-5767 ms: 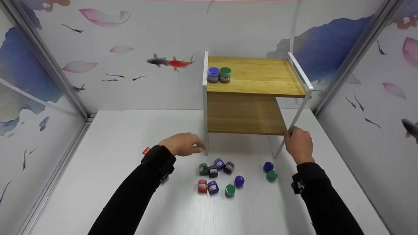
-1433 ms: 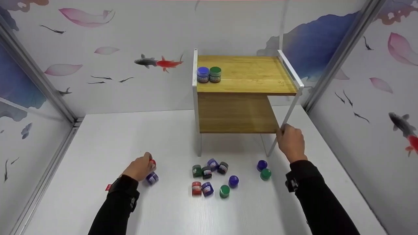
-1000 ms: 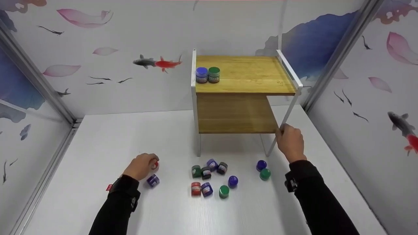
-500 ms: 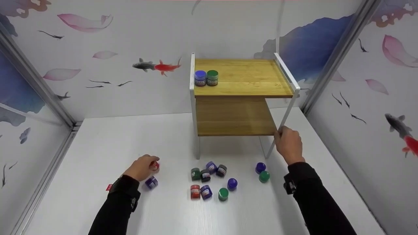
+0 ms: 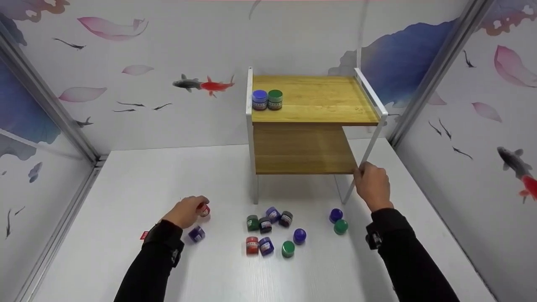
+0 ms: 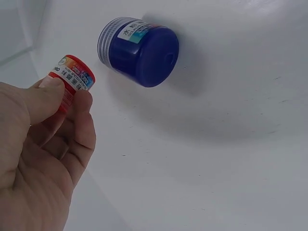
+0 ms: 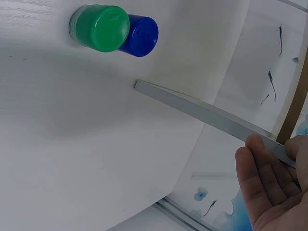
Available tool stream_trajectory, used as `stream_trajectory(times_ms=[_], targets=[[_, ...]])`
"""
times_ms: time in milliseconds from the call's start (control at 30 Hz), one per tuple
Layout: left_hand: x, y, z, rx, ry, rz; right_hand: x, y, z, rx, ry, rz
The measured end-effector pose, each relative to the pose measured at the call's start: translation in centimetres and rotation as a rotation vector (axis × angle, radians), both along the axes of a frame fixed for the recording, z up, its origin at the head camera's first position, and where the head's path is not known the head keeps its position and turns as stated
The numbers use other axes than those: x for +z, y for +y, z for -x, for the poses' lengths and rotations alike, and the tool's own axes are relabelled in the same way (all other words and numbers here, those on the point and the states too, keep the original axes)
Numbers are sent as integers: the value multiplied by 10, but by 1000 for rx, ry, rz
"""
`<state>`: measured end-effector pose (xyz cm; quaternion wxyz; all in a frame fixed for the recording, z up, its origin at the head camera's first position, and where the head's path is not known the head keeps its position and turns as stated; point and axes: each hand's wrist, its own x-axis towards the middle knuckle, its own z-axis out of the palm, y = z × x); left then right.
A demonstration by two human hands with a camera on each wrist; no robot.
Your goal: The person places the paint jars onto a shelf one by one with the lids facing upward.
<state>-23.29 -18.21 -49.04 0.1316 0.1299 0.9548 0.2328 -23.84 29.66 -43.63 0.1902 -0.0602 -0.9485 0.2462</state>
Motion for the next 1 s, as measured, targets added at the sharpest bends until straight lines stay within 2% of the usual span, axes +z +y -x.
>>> stream_trajectory(times_ms=[267, 533, 800, 1000], targets=[[13, 6, 0, -53, -10, 26, -2, 1, 1, -1, -2, -9], [23, 16, -2, -93, -36, -11, -1, 1, 2, -14, -28, 6], [36, 26, 1, -133, -41, 25, -1, 1, 2, -13, -12, -4], [50, 35, 4, -126, -101, 45, -1, 2, 1, -6, -12, 2]])
